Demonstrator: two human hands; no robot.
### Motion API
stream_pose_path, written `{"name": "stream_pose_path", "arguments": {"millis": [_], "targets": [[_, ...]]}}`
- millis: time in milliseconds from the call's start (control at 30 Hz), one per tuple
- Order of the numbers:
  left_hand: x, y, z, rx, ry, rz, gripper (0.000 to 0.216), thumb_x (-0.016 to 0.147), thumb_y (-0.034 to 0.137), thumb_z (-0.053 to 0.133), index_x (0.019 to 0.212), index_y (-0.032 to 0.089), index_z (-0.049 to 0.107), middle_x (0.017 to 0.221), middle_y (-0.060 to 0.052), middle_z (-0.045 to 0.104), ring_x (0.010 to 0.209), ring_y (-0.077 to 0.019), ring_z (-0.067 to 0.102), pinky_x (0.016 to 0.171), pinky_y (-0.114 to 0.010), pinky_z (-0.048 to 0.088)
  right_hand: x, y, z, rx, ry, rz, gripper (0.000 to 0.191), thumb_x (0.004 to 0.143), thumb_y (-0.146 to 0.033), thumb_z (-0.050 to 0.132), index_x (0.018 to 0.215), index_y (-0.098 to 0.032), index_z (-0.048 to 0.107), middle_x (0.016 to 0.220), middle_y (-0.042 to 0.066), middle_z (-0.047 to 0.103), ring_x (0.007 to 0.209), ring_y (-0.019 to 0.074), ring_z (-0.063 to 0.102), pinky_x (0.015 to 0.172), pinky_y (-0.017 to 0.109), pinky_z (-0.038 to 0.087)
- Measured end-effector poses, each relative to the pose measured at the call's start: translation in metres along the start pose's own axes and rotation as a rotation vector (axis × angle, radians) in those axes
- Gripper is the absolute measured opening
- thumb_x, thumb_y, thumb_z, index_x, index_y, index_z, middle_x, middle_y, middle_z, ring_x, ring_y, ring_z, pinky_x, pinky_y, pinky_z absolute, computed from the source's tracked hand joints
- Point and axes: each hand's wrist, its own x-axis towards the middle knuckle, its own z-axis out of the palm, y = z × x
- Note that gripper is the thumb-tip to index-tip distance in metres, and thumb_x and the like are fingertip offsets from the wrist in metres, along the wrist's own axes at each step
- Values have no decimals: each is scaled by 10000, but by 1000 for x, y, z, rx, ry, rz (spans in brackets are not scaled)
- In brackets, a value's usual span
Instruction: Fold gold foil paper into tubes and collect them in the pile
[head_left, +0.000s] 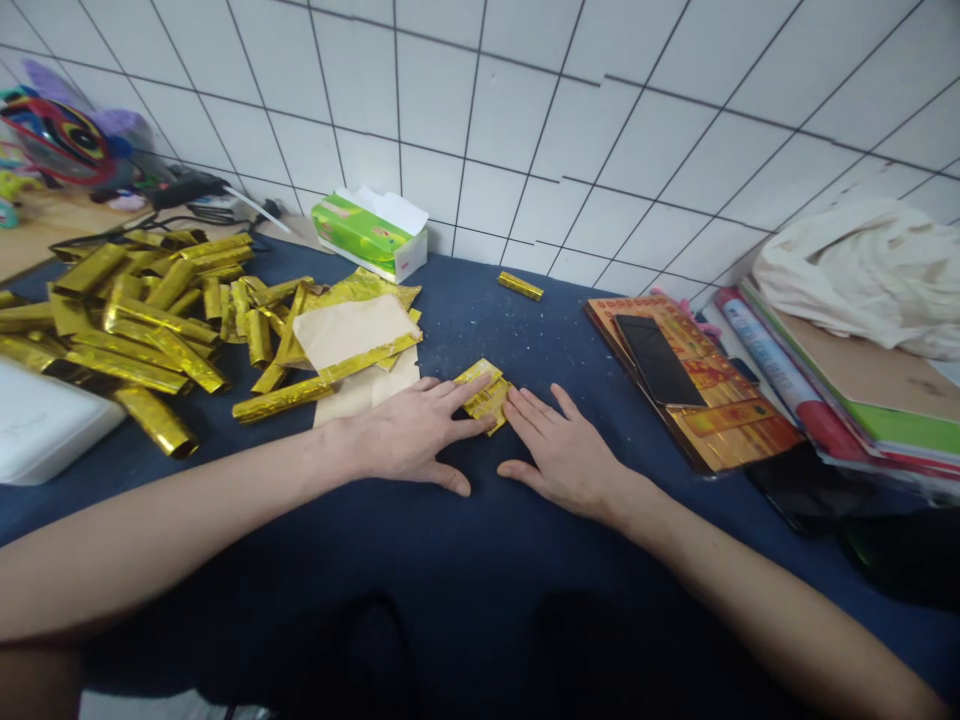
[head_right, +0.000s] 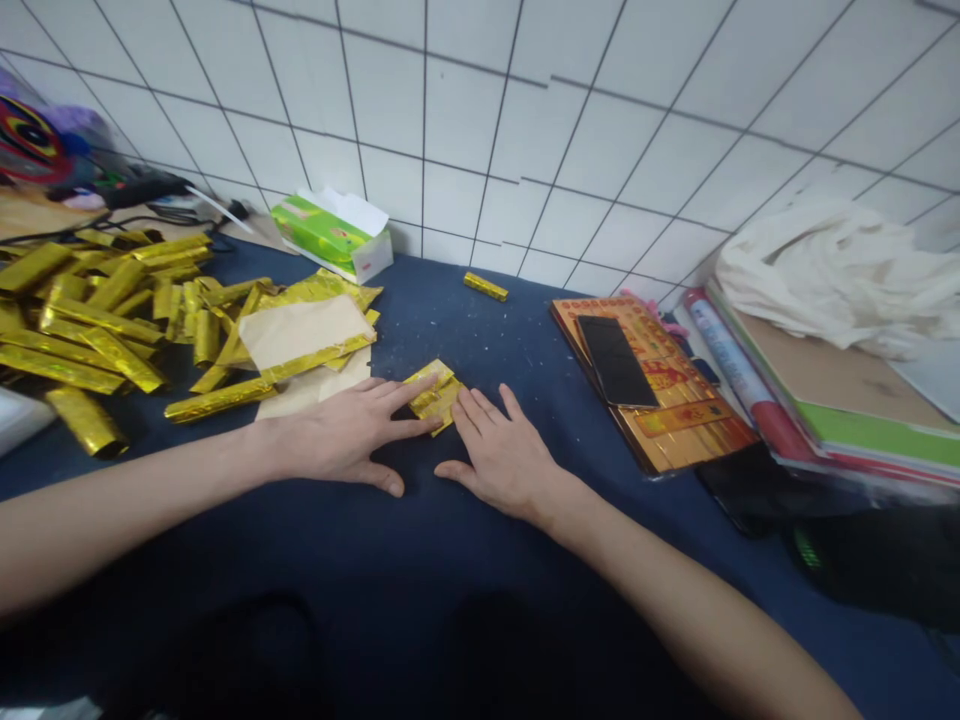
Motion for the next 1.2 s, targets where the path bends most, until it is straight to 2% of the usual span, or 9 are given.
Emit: {"name": "stream_pose_path", "arguments": {"millis": [67, 233, 433, 500, 567, 667, 800, 1067, 1200], "targets": [[0, 3, 0, 4, 14, -10, 710, 714, 688, 437, 1255, 229, 473, 1449, -156, 209, 1130, -323, 453, 893, -420, 347, 1, 5, 0, 33, 2, -20, 699, 856, -579, 283, 1292, -46, 406, 1353, 189, 400, 1257, 292, 368, 1044, 558, 195], [3, 19, 7, 14, 54, 0, 806, 719, 712, 385, 1268, 125, 445, 1282, -199, 450, 1163, -340, 418, 943, -444, 317, 5, 24, 2, 218, 20, -89, 543, 864, -500, 377, 1264, -141, 452, 1353, 114, 428, 1270, 231, 361, 1042, 524, 237], [6, 26, 8, -73, 63, -30, 725, 755, 659, 407, 1216, 105, 482, 1166, -175, 517, 1085, -304, 475, 916, -415, 377, 8, 32, 9, 322, 139, -87, 417, 872, -398, 429, 1194, -151, 523, 1289, 113, 507, 1231, 204, 419, 1041, 475, 273], [6, 24, 8, -140, 58, -43, 714, 748, 653, 429, 1209, 110, 488, 1209, -183, 478, 1119, -306, 456, 905, -401, 397, 9, 30, 10, 311, 158, -77, 385, 884, -373, 414, 1175, -155, 538, 1280, 110, 517, 1220, 196, 435, 1035, 461, 290], [7, 22, 10, -185, 61, -56, 728, 737, 650, 454, 1232, 116, 464, 1329, -201, 364, 1208, -325, 383, 923, -401, 390, 10, 27, 11, 281, 174, -57, 355, 893, -350, 398, 1152, -164, 555, 1276, 104, 523, 1208, 191, 449, 1027, 456, 306], [7, 18, 15, -204, 46, -17, 781, 729, 651, 466, 1281, 102, 401, 1428, -197, 238, 1309, -313, 245, 1013, -396, 307, 11, 21, 12, 221, 193, -11, 328, 896, -314, 392, 1118, -158, 576, 1266, 103, 532, 1196, 195, 464, 1022, 453, 316], [8, 16, 20, -187, 4, 30, 853, 729, 673, 437, 1331, 77, 329, 1432, -172, 264, 1342, -270, 177, 1078, -376, 198, 10, 16, 12, 164, 196, 22, 311, 889, -291, 401, 1081, -143, 596, 1259, 107, 537, 1184, 208, 476, 1022, 462, 310], [7, 13, 21, -206, -24, 38, 909, 707, 697, 435, 1358, 78, 300, 1439, -165, 247, 1344, -278, 164, 1085, -384, 173, 10, 13, 6, 101, 144, 30, 343, 904, -306, 362, 1119, -144, 575, 1262, 104, 535, 1187, 222, 471, 1028, 485, 280], [6, 13, 21, -215, -26, 43, 923, 701, 702, 437, 1368, 85, 280, 1445, -160, 234, 1349, -267, 151, 1087, -381, 166, 6, 7, 3, 51, 66, 28, 504, 893, -442, 335, 1249, -112, 470, 1318, 154, 465, 1236, 261, 407, 1033, 538, 232]]}}
